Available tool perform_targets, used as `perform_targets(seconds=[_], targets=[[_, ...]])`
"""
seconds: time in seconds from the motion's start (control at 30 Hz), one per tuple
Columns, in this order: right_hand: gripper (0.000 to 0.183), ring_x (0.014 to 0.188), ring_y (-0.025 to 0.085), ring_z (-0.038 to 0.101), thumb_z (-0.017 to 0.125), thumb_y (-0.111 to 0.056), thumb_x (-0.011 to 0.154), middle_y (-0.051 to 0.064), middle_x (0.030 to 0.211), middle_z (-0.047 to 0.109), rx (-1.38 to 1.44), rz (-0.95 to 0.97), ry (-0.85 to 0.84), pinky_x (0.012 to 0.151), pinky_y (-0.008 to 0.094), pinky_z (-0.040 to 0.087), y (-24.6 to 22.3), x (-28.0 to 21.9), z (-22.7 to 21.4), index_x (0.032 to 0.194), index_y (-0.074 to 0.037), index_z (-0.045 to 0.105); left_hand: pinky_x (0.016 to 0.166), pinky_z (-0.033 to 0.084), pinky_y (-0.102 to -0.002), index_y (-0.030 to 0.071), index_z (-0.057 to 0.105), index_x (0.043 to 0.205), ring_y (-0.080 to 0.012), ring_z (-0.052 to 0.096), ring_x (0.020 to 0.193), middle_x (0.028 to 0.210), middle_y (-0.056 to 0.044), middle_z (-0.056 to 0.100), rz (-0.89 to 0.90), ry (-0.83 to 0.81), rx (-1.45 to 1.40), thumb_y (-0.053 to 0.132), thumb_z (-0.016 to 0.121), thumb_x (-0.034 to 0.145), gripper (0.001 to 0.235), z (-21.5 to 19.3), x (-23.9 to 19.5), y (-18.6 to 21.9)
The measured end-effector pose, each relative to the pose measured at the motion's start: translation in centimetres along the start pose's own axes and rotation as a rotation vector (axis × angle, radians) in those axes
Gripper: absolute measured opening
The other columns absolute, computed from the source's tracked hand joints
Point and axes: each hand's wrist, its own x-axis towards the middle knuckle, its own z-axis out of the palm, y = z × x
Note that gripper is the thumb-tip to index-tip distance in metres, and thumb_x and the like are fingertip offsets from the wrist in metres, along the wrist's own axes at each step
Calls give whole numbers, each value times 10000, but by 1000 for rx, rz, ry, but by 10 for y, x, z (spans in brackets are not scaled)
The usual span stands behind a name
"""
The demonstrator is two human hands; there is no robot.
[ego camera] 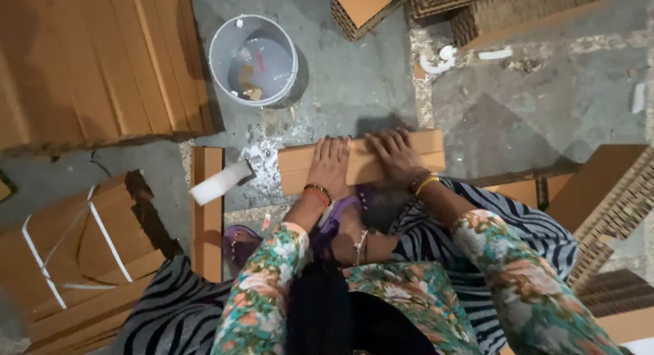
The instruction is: The person folds sections of corrugated cardboard by hand, applies adhesive from a bottle, and assembles honeycomb-style inserts into protective packaging components.
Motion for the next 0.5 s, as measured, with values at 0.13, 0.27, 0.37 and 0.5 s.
perform_targets(seconds=[0.13,0.27,0.37,0.5], targets=[[1214,1423,408,362,766,-696,651,221,1461,438,-1,1,-38,1218,566,189,3,-1,1,1579,-85,278,1208,210,-567,-46,330,1526,-432,399,1372,1449,-253,448,-17,-55,-21,391,704,703,1004,3,1,-3],[1237,1413,413,344,767,-709,631,217,1473,418,31,51,-135,1199,561,177,3,1,8,1580,-97,263,1209,232,-584,-54,382,1496,-437,409,1378,1454,-262,448,-4,-69,-29,344,638,803,839,21,-6,-6],[1239,1401,416,339,765,-728,630,228,1459,411,42,53,-146,1191,576,169,6,5,7,1561,-84,261,1223,243,-587,-66,391,1491,-431,420,1382,1470,-265,451,4,26,-18,318,616,833,795,31,-4,-9],[1209,1398,425,348,761,-723,634,233,1453,434,9,24,-94,1184,572,171,9,1,12,1544,-85,284,1198,240,-577,-34,349,1517,-434,414,1366,1450,-264,455,-4,-30,-20,325,629,782,864,32,-5,-9]])
